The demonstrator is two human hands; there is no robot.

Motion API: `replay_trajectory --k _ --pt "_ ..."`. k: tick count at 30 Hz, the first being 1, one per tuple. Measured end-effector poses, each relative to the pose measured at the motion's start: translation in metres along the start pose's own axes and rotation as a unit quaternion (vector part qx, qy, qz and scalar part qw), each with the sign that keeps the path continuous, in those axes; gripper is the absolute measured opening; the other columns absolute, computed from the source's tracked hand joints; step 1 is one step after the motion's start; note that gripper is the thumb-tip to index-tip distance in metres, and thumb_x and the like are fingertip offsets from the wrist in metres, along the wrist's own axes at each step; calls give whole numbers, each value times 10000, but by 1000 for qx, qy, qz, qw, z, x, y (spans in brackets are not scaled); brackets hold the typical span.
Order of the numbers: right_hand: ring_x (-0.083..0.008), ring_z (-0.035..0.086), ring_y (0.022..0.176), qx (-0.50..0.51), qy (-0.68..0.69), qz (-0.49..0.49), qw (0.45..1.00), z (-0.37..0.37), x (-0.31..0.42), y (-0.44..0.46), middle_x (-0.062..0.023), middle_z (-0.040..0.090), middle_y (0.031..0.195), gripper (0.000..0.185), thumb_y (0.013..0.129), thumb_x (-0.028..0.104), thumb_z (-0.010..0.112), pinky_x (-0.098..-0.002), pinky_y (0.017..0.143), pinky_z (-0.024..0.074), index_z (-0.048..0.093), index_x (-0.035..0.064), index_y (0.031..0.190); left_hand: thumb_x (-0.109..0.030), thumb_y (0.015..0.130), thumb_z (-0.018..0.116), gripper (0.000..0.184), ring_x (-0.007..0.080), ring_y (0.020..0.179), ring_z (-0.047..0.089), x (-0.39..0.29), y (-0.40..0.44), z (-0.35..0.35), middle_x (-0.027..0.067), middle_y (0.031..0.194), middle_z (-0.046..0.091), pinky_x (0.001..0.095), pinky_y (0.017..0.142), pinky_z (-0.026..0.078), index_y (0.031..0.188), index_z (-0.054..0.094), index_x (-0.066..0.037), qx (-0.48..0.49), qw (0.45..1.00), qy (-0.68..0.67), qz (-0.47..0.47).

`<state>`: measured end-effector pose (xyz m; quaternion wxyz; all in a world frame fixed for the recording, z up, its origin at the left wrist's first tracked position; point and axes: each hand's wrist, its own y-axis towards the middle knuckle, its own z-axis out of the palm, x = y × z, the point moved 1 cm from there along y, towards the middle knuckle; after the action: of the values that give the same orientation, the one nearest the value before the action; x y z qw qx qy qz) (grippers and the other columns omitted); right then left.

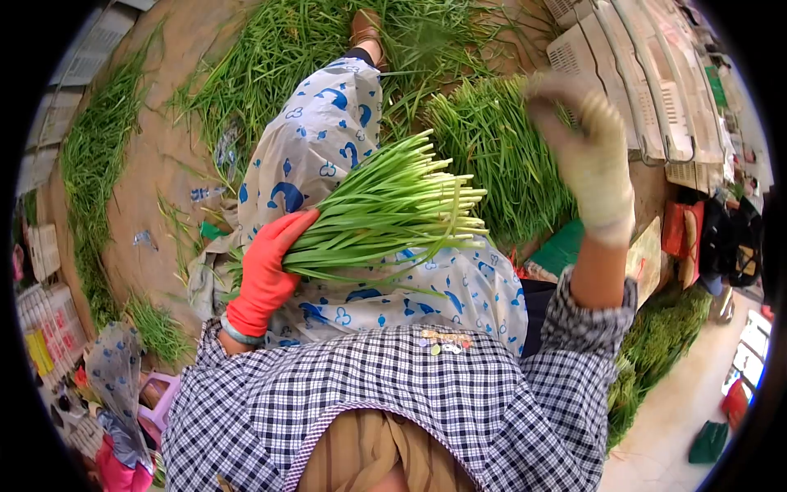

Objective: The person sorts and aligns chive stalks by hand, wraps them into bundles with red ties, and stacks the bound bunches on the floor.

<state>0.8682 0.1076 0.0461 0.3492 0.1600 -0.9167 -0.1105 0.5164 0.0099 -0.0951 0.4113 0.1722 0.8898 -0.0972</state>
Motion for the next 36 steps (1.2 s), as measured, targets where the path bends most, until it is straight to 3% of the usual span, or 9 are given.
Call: replay_trajectory --k 2,4,6,12,22,24,26,29,36 --pt "-253 656 845 233 73 -14 970 3 14 -32 -97 689 924 141 799 101 680 -384 840 493 694 47 929 0 707 695 660 281 1149 564 1 1 0 87 1257 604 343 988 438 1336 556 -140 -7 999 -53 -5" --pt "-275 644 822 376 -128 -12 918 17 17 -46 -103 685 905 148 811 179 670 -405 788 491 702 58 892 18 711 686 667 275 1155 567 2 2 -3 94 1252 605 331 994 434 1345 547 -132 1 999 -51 -5" --pt "-315 630 856 272 -179 -27 945 37 6 -61 -133 672 914 252 821 214 654 -411 787 478 669 61 1021 43 733 674 649 234 1131 586 2 7 -8 98 1238 611 312 982 439 1350 539 -105 29 989 -143 -28" --pt "-345 643 895 288 -140 30 947 65 4 -51 -187 660 1044 730 711 235 759 -406 823 500 462 65 1356 58 792 652 617 152 1140 568 9 11 -20 81 1265 601 293 988 433 1377 486 -46 93 941 -298 -133" --pt "-259 602 690 137 -184 -63 971 59 -3 -56 -79 672 761 382 641 270 782 -391 884 446 711 149 997 4 786 710 630 144 1133 577 -21 7 -27 86 1229 627 296 986 436 1374 487 -40 138 945 -253 -155" --pt "-238 624 736 108 -113 -71 985 54 -2 -55 -74 669 760 380 659 165 785 -355 845 479 718 139 1032 -12 788 719 629 155 1121 589 -20 5 -23 93 1214 635 301 974 446 1372 490 -46 130 952 -238 -141" --pt "-191 655 793 106 107 64 986 63 -8 -64 -89 682 805 371 706 20 744 -302 781 522 721 104 1066 -16 775 727 636 174 1109 607 -23 5 -22 99 1199 644 306 959 456 1368 501 -61 95 968 -209 -101" --pt "-163 670 837 20 435 309 846 70 -5 -74 -105 698 933 294 784 -54 657 -282 773 556 694 -6 1071 -14 761 730 645 188 1099 619 -27 4 -24 101 1186 653 304 945 463 1365 512 -78 64 982 -163 -71" --pt "-184 674 819 -140 619 337 696 100 -11 -83 -120 689 935 187 810 -23 675 -301 791 569 658 -28 996 3 769 710 647 186 1117 616 -41 14 -38 112 1216 646 287 952 456 1376 505 -82 55 984 -140 -100"
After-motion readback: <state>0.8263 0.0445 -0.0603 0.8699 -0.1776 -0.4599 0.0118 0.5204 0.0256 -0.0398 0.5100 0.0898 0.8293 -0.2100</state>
